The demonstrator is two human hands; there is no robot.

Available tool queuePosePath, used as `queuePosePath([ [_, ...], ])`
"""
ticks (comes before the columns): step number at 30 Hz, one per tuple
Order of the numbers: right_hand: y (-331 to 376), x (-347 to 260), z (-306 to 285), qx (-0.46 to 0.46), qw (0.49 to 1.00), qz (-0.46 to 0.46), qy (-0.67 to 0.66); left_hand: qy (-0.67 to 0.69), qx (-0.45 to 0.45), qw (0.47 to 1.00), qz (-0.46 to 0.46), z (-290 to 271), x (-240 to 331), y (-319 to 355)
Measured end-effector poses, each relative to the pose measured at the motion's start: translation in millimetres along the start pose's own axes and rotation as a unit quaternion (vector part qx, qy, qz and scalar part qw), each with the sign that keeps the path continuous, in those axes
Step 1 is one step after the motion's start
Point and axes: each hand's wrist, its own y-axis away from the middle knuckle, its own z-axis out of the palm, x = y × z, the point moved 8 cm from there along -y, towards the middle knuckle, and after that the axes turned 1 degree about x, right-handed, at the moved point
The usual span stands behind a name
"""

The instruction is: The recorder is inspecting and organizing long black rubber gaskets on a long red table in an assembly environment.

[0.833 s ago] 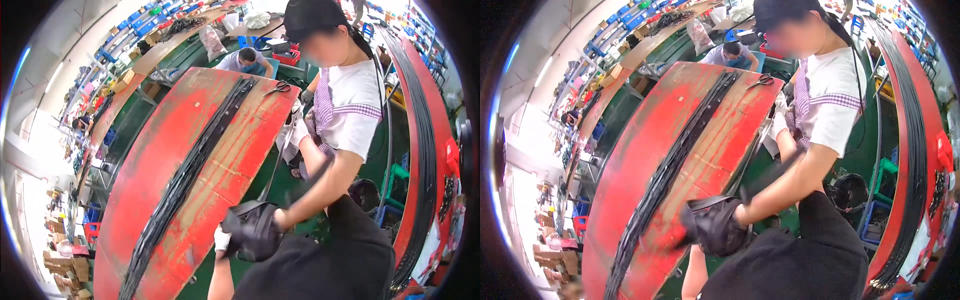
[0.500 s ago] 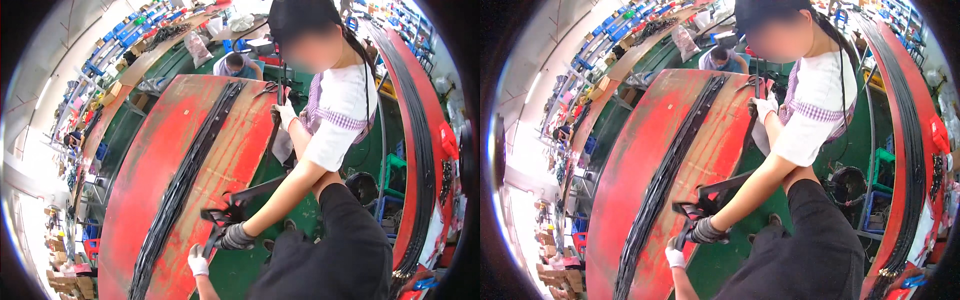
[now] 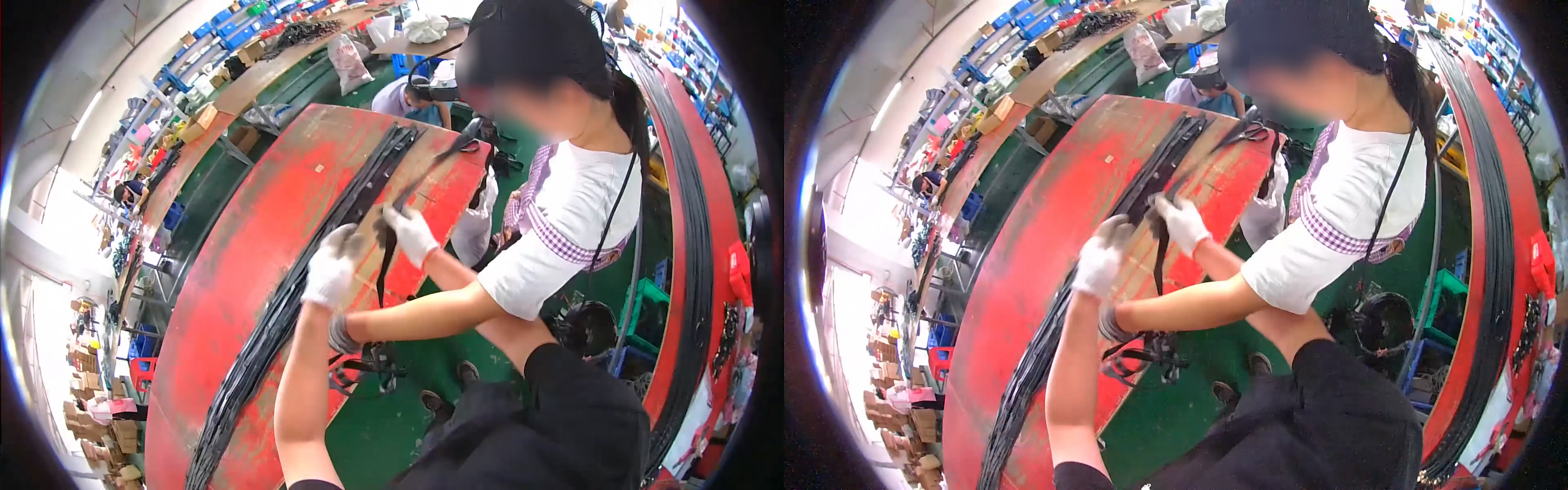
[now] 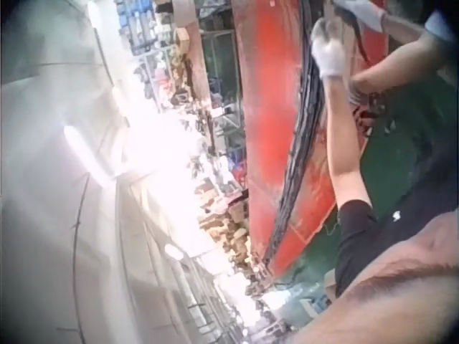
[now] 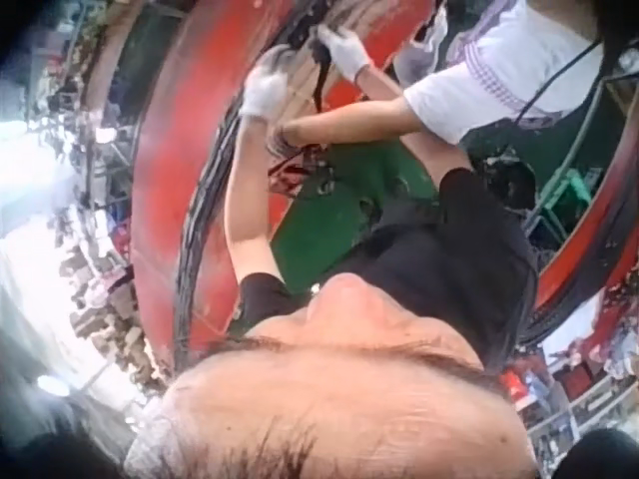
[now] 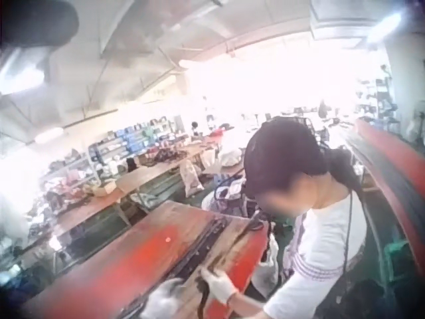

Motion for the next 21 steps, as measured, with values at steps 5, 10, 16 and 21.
queuePosePath([
  [5, 23, 39, -26, 0.052, 0.898, -0.256, 0.353, -0.120, -0.180, 0.975, 0.043, 94, 69, -94],
  [10, 100, 51, -1, -0.019, 0.878, -0.093, 0.470, -0.223, -0.265, 0.938, -0.016, 176, 55, -140],
  [16, 111, 56, -48, -0.040, 0.833, -0.082, 0.546, 0.110, -0.251, 0.957, -0.098, 254, 47, -96],
  [21, 87, 45, -130, -0.038, 0.973, 0.197, -0.112, 0.412, -0.280, 0.840, -0.216, 226, 24, -49],
])
